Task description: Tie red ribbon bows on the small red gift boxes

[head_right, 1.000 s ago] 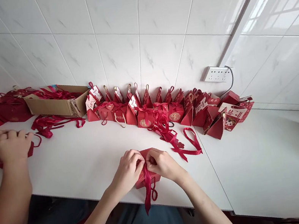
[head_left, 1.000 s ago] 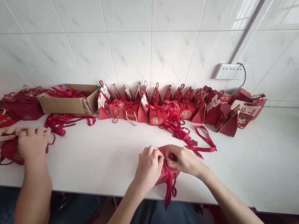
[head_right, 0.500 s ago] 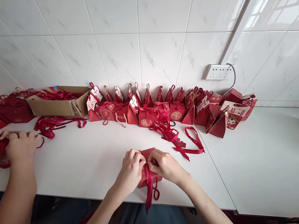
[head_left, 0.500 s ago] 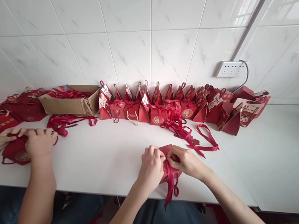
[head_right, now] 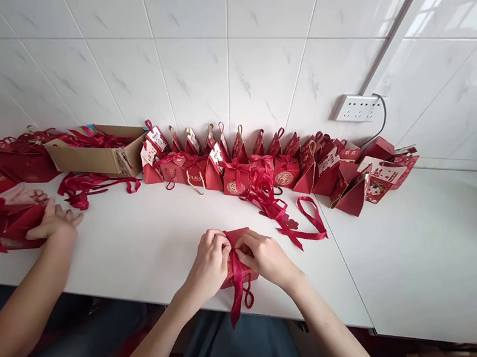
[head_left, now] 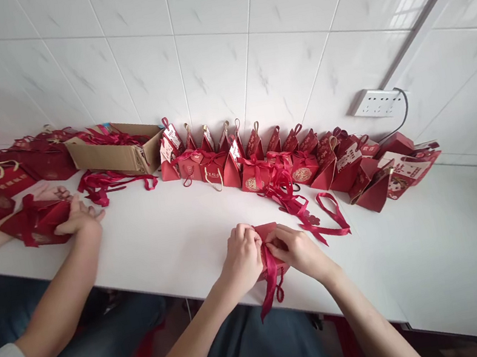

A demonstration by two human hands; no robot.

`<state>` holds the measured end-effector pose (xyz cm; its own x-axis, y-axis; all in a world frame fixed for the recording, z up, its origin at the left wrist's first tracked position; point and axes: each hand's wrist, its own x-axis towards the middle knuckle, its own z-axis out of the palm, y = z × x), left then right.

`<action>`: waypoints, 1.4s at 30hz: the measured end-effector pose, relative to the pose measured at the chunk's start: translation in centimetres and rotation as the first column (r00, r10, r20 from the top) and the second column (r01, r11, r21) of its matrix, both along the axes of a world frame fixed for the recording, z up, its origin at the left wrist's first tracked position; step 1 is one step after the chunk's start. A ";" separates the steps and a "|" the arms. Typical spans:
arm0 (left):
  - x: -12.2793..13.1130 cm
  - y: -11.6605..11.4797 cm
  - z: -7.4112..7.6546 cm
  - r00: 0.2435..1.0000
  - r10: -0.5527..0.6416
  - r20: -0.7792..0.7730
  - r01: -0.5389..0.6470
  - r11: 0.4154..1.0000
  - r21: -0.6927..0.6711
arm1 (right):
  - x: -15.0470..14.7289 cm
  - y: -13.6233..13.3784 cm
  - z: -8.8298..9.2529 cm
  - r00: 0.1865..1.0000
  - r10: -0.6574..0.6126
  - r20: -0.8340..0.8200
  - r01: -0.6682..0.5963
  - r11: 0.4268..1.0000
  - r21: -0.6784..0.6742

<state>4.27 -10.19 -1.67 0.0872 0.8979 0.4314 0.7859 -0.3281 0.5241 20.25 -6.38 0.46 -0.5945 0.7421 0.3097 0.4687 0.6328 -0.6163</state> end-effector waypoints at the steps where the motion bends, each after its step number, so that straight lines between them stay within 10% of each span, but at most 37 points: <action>1: 0.0 0.0 -0.1 1.000 0.003 0.003 -0.003 1.000 0.013 | -0.1 0.0 0.0 1.000 -0.009 0.018 0.009 1.000 0.022; 11: 0.6 -0.4 -0.5 0.998 0.058 0.032 -0.061 0.993 0.101 | -0.2 0.0 0.2 0.998 -0.018 0.068 0.016 0.999 0.030; 21: 0.2 -0.1 1.9 0.987 -0.061 -0.149 0.042 0.992 -0.123 | 0.1 -0.2 0.5 0.990 -0.009 0.141 0.003 0.999 0.045; 32: 0.2 -0.1 0.0 0.918 0.015 0.397 0.058 0.983 -0.173 | 0.1 -0.3 -0.1 0.995 -0.094 0.045 0.096 0.994 -0.050; 42: -0.2 0.1 0.6 0.961 -0.046 0.271 0.084 0.988 -0.131 | -0.1 -0.7 -0.3 0.995 -0.102 0.013 0.102 0.995 -0.020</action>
